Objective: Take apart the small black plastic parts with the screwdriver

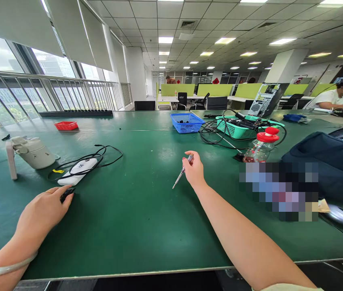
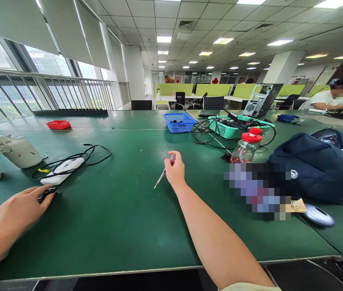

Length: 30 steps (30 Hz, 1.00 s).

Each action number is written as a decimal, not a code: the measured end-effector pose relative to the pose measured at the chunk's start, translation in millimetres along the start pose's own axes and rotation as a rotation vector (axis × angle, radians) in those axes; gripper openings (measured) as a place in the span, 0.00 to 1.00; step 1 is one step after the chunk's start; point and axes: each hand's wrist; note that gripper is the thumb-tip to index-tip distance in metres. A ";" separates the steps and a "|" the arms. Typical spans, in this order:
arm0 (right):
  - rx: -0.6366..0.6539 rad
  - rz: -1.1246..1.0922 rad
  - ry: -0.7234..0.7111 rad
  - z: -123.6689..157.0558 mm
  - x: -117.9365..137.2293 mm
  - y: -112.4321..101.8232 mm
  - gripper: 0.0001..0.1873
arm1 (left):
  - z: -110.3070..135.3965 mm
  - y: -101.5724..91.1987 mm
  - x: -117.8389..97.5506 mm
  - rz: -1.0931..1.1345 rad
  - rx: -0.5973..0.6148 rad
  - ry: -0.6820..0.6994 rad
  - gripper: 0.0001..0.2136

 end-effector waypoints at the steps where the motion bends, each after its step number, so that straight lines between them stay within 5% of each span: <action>1: -0.001 0.002 -0.003 -0.1 -0.2 0.1 0.14 | 0.4 1.4 -0.7 -0.011 -0.001 0.009 0.25; 10: -0.011 0.043 -0.011 1.5 0.9 1.6 0.14 | -4.6 3.3 1.8 0.059 0.055 0.013 0.28; 15: 0.029 0.219 -0.262 7.8 5.2 4.1 0.20 | -13.8 -4.7 -9.1 0.192 0.027 0.135 0.24; 19: 0.226 0.410 -0.481 14.1 8.6 9.9 0.16 | -13.4 -24.5 -70.5 0.439 -0.014 0.499 0.20; 23: 0.344 0.440 -0.515 16.1 10.0 11.0 0.16 | -17.6 -37.6 -157.1 0.597 0.010 0.763 0.17; 26: 0.332 0.412 -0.475 14.3 8.2 7.7 0.17 | -24.8 -30.8 -207.8 0.682 0.008 0.851 0.24; 30: 0.293 0.383 -0.419 10.9 2.2 4.7 0.19 | -30.4 -8.7 -238.6 0.769 0.069 0.874 0.30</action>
Point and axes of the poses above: each hand's wrist, its own z-axis away from the middle knuckle, its own y-axis out of the palm, x = y × z, and after that the axes turned 8 degrees about x, right-handed
